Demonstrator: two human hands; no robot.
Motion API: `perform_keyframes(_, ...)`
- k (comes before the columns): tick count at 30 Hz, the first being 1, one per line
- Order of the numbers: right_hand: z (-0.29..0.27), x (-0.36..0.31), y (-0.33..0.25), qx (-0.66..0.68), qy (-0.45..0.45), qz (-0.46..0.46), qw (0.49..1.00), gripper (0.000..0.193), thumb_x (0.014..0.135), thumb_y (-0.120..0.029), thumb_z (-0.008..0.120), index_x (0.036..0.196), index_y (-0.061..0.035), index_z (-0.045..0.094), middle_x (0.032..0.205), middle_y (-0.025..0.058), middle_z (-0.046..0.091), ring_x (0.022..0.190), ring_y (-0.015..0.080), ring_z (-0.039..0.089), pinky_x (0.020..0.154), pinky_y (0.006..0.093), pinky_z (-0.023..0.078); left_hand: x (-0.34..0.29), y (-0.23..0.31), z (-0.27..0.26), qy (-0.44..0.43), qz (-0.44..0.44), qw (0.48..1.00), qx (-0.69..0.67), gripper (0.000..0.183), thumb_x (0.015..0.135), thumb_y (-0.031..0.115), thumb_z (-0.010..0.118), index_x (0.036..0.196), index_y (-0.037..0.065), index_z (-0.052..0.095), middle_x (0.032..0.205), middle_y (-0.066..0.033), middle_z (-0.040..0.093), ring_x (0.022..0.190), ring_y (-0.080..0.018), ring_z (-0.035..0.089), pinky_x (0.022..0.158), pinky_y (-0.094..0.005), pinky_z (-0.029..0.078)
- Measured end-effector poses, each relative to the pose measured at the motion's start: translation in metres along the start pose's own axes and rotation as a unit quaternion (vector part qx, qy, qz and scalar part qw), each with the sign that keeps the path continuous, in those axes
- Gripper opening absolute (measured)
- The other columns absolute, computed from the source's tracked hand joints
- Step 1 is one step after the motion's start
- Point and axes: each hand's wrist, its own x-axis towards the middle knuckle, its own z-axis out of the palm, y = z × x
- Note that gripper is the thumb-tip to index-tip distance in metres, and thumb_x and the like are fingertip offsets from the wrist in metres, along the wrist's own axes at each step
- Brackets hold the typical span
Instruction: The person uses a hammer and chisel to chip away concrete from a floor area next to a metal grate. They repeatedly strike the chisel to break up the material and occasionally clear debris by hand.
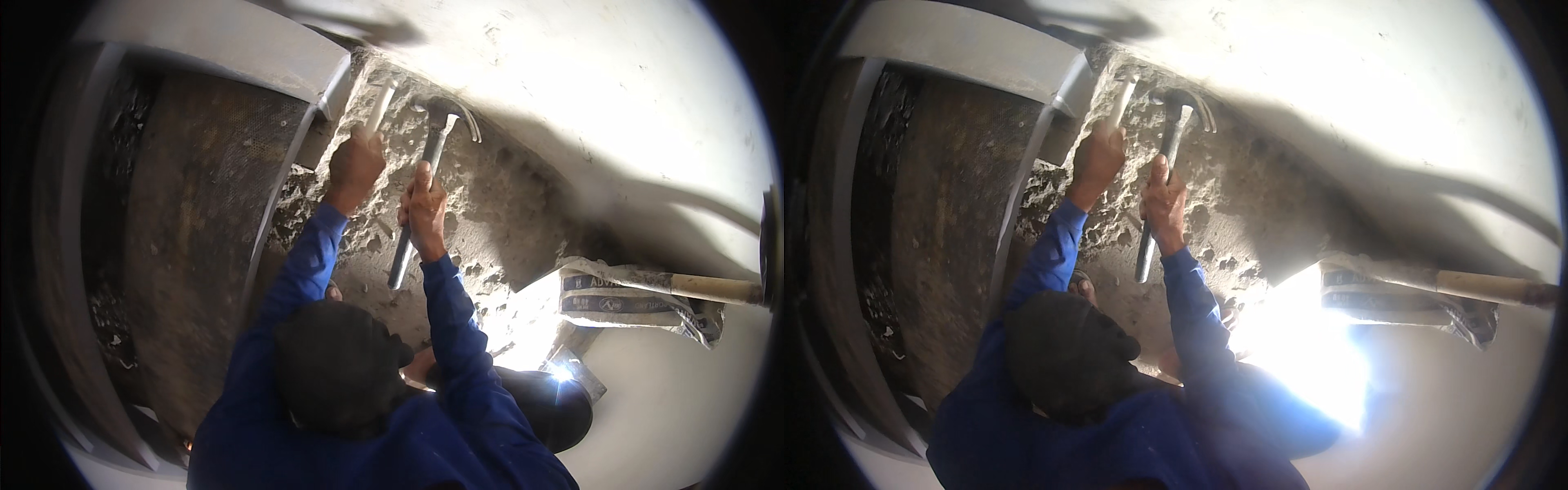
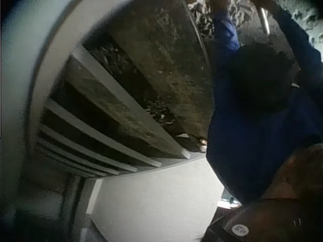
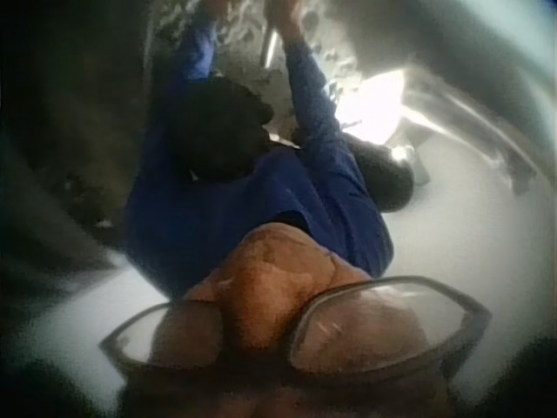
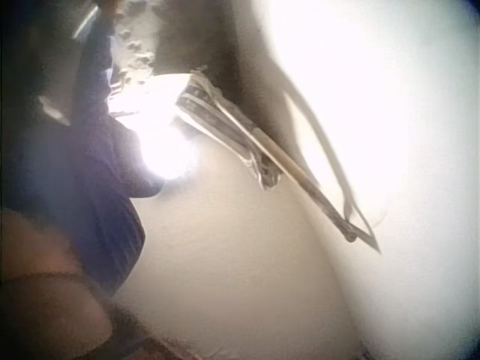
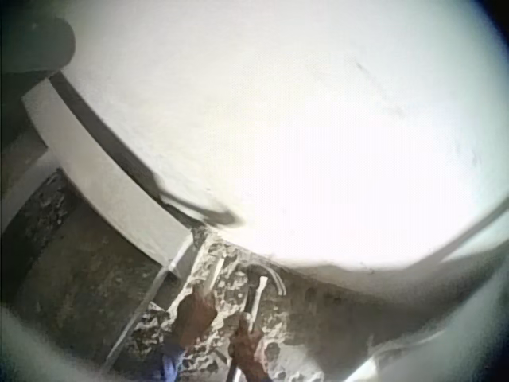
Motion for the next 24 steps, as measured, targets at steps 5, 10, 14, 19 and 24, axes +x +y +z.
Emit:
perform_keyframes(5, 0.003, 0.004, -0.018, -0.005, -0.008, -0.02, 1.0, 0.056, 0.098, -0.061, 0.044, 0.074, -0.0102, 0.044, 0.053, -0.0006, 0.042, 0.037, 0.0078, 0.041, 0.034, 0.0242, 0.035, 0.011, -0.005, -0.001, 0.004, 0.001, 1.0, -0.006, 0.038, 0.098, 0.036, 0.051, 0.101, -0.002, 0.055, 0.079, -0.0293, 0.067, 0.076, -0.0454, 0.068, 0.067, -0.0522, 0.054)
perform_keyframes(10, 0.005, 0.001, -0.027, 0.016, -0.017, -0.09, 0.996, 0.055, 0.098, -0.06, 0.044, 0.076, -0.0104, 0.044, 0.053, -0.0002, 0.044, 0.039, 0.0081, 0.044, 0.035, 0.0236, 0.036, 0.014, -0.01, 0.005, 0.01, -0.015, 1.0, -0.01, 0.037, 0.097, 0.038, 0.053, 0.097, 0.001, 0.055, 0.083, -0.0279, 0.067, 0.079, -0.0483, 0.065, 0.066, -0.0548, 0.051)
perform_keyframes(14, 0.022, 0.01, -0.024, 0.081, 0.01, -0.101, 0.992, 0.055, 0.096, -0.061, 0.048, 0.076, -0.0101, 0.044, 0.053, 0.0005, 0.046, 0.039, 0.0089, 0.045, 0.036, 0.0248, 0.036, 0.014, -0.01, 0.005, 0.017, -0.011, 1.0, -0.013, 0.037, 0.097, 0.039, 0.053, 0.096, 0.001, 0.054, 0.082, -0.0283, 0.066, 0.079, -0.0492, 0.064, 0.066, -0.0556, 0.05)
perform_keyframes(19, 0.028, 0.035, -0.017, -0.06, -0.015, -0.069, 0.996, 0.057, 0.096, -0.06, 0.053, 0.083, -0.0042, 0.056, 0.058, -0.003, 0.046, 0.05, 0.0059, 0.042, 0.043, 0.0277, 0.032, 0.012, -0.003, 0.003, 0.026, -0.026, 0.999, -0.034, 0.035, 0.096, 0.035, 0.054, 0.096, 0.0, 0.056, 0.082, -0.0285, 0.066, 0.08, -0.0487, 0.064, 0.068, -0.0554, 0.05)
perform_keyframes(24, 0.026, 0.032, -0.016, 0.037, 0.001, -0.101, 0.994, 0.059, 0.094, -0.062, 0.055, 0.085, -0.0036, 0.058, 0.061, -0.0033, 0.046, 0.051, 0.0066, 0.041, 0.044, 0.0277, 0.033, 0.012, 0.003, 0.0, 0.016, -0.036, 0.998, -0.057, 0.037, 0.096, 0.035, 0.053, 0.098, -0.001, 0.057, 0.087, -0.0292, 0.067, 0.084, -0.048, 0.065, 0.072, -0.0546, 0.051)
